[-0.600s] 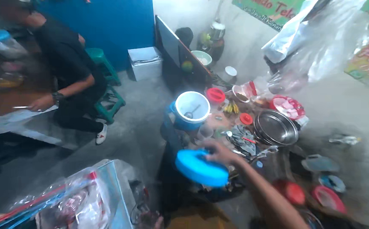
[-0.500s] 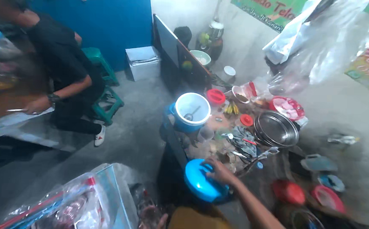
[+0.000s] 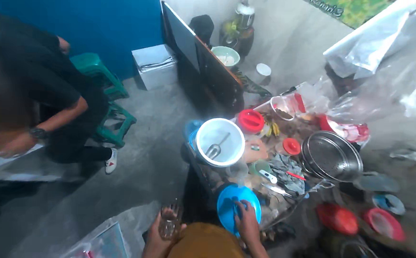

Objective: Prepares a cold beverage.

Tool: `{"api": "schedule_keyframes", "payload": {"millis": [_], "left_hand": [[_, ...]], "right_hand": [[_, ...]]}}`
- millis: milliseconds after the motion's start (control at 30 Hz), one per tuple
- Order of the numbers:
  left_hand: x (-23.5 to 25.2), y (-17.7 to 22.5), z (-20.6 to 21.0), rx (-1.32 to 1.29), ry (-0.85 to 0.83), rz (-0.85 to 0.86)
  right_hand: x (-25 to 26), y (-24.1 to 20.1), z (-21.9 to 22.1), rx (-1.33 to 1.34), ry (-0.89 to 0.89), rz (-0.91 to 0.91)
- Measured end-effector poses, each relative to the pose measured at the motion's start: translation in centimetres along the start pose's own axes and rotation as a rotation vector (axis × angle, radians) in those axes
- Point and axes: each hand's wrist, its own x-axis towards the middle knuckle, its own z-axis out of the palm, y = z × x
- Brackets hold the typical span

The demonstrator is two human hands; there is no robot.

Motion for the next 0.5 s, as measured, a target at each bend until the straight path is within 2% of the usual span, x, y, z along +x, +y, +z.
{"api": "schedule_keyframes", "payload": {"millis": [133,233,333,400,433,500], "left_hand": [[5.7,1.9,-0.8,0.044,0.004,0.001],[9.8,2.9,-1.6,0.062,-0.057,0.024],[14.3,3.7,-1.8,0.086,-0.119,0.008],[17.4,4.9,-1.6,0.066,-0.169,0.028],[19.0,5.6,-1.5,0.045,-0.201,0.057],[21.8,6.9,-1.3,-0.010,-0.285,0.136]], "right_hand": [[0.1,0.6,0.0,-0.004,0.022,-0.030],[0.0,-0.5,-1.1,0.020,0.286,-0.240],[2.6,-5.3,-5.2,0.076,0.565,-0.427],[6.2,-10.4,-9.4,0.106,0.655,-0.510],[8.5,-13.0,-11.4,0.104,0.643,-0.538],[13.6,-17.4,-14.2,0.052,0.410,-0.545]]}}
